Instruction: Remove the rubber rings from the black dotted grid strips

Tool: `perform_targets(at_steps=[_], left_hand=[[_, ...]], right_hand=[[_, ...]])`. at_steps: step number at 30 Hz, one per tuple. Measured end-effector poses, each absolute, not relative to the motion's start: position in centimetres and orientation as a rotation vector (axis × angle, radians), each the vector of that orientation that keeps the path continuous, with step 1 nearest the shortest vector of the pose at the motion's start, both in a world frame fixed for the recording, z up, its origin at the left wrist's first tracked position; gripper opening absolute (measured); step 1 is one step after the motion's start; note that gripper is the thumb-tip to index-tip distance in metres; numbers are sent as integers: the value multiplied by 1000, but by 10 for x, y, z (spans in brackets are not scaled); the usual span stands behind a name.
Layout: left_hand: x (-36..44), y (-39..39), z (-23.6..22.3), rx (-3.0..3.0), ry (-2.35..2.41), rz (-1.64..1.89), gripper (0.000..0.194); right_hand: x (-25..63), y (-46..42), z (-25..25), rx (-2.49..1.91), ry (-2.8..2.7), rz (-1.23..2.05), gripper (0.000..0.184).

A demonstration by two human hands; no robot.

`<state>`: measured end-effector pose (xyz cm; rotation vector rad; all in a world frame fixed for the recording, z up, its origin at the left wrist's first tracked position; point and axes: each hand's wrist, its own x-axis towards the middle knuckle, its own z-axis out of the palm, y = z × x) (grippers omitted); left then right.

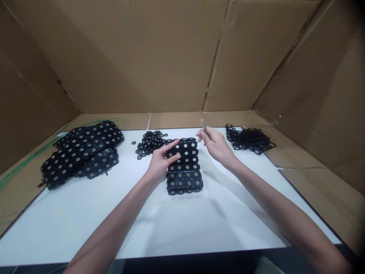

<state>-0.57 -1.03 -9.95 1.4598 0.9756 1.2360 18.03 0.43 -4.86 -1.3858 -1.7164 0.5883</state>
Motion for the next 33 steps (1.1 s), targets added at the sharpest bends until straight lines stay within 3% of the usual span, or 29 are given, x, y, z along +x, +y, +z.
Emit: perform_targets(at_steps=[4,7,15,18,22,33], left_hand=[[-7,-9,-100,1408,855,1244,53],[-10,-8,-99,1407,828,1168,54],[-14,-4,-102,1423,1091,1145,38],[-15,-4,-103,1402,1114,1163,33],[-16,-5,-104,1285,1116,1120,36],[-13,-9,-106,1244,1145,1014,36]], right_hand=[[177,14,-63,-1495,-1595,1084,29],[176,17,-68,-1382,-1378,1210,40],[182,25,-71,-1375,-1405,1044,45],[180,23,-71,-1424,-1486,840,45],[176,11,-63,-1355,-1559,487,29],[167,-14,-45,-1025,-1859,769,33]])
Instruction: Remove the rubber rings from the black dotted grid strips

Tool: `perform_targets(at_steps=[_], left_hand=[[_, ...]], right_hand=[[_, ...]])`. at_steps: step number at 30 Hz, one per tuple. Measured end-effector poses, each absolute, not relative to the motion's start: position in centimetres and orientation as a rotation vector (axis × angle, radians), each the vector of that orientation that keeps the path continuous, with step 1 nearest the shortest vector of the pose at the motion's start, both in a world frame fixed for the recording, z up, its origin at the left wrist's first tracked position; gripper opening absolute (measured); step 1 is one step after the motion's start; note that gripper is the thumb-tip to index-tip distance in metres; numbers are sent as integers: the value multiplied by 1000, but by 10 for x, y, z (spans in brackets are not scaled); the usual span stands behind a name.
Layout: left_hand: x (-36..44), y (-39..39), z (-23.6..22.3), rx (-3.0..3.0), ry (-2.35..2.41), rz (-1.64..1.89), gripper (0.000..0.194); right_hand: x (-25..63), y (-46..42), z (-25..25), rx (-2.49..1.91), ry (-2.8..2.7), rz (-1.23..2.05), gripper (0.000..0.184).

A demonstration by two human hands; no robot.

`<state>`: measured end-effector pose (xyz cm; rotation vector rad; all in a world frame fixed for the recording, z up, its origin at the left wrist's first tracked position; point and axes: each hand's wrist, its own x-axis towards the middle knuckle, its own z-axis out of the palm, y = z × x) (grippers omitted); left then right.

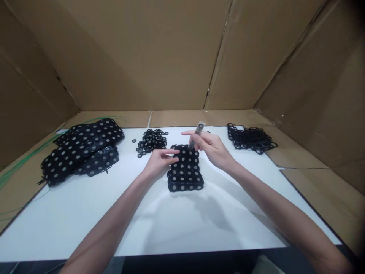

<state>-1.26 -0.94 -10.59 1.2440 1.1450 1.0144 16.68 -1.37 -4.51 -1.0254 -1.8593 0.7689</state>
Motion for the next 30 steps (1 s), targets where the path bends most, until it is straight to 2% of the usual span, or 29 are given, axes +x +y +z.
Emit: perform_targets(at_steps=[4,13,20,26,30], left_hand=[[-15,-10,-116,1213,1133,1017,36],[-21,-5,-126,1296,1093,967,48],[-18,-7,-123,1200,1071,931,40],[-20,-9,-120,1226,1072,911,52],[-21,-7,-127,1364,1124,929,49]], right_hand=[[163,-14,-55,-979,-1753,901,27],[159,-6,-77,-903,-1823,809,15],[162,-5,-78,-883,-1825,689,15],[161,-7,-74,-888,-1831,716,16],[160,-7,-77,-865,-1857,726,14]])
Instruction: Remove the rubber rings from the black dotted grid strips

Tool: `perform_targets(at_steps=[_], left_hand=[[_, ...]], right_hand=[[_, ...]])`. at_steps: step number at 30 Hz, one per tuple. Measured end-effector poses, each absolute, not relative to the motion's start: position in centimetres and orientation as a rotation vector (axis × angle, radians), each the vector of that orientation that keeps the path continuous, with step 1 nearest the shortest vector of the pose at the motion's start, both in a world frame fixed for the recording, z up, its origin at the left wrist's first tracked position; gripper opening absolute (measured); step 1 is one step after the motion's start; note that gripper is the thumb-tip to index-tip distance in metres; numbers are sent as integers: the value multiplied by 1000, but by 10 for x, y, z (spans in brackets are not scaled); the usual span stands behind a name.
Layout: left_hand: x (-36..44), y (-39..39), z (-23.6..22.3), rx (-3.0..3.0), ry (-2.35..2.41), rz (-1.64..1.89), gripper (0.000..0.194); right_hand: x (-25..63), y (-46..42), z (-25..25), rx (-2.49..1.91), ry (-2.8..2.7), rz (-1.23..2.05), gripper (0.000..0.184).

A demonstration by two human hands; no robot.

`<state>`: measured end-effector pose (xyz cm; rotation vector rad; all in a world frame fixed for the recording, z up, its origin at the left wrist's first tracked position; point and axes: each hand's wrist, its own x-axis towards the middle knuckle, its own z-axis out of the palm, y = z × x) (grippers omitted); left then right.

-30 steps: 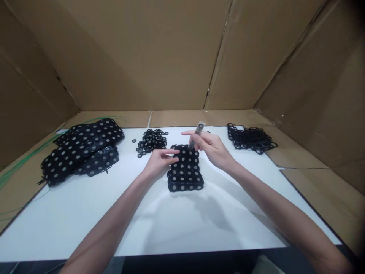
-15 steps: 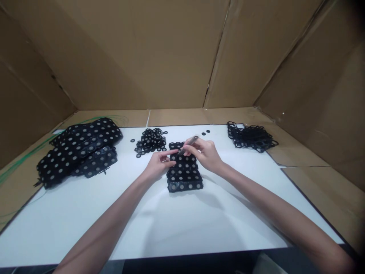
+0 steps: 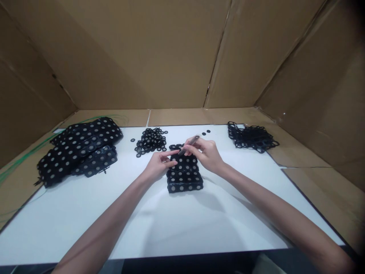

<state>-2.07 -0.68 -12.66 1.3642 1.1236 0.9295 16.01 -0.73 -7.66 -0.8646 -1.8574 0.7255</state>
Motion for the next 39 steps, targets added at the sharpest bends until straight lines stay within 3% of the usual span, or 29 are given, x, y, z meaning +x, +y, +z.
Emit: perform_targets(at_steps=[28,39], left_hand=[[-17,-9,-120,1465,1088,951,44],[-11,-13,-109,1347,1030,966,36]], right_hand=[[156,-11,-82,-847,-1903,649,13],[154,-14,-90,-826,-2063,470,16]])
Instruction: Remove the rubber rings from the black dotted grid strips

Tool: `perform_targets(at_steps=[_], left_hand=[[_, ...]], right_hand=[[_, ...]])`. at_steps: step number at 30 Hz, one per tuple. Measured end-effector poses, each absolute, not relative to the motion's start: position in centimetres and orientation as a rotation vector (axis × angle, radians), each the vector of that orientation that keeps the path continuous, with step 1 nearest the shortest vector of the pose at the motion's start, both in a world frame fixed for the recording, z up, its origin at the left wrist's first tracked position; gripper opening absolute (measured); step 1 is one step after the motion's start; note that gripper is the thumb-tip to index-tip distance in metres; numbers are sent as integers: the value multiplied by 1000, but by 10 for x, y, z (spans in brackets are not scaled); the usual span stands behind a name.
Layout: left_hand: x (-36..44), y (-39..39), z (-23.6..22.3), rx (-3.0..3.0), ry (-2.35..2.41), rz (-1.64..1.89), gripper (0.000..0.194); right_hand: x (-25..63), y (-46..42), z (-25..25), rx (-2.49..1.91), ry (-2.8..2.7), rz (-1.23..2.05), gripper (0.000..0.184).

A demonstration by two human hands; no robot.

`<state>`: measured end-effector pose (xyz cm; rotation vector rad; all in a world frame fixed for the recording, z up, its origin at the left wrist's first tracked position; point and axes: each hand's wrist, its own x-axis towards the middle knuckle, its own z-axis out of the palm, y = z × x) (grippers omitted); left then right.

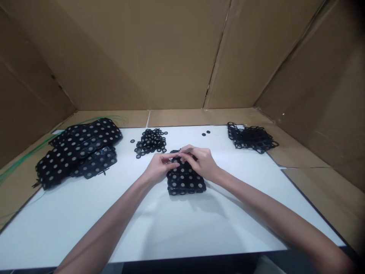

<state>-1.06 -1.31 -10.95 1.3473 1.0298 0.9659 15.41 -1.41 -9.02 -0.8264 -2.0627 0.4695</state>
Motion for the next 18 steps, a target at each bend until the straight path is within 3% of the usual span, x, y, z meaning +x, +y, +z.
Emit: perform_targets(at_steps=[10,18], left_hand=[[-15,-11,-111,1297,1090,941,48],[-13,-13,-115,1226,1075,1071,41]], right_hand=[[159,-18,-70,-908,-1779,488,17],[160,-16,-72,-853,-1950,332,15]])
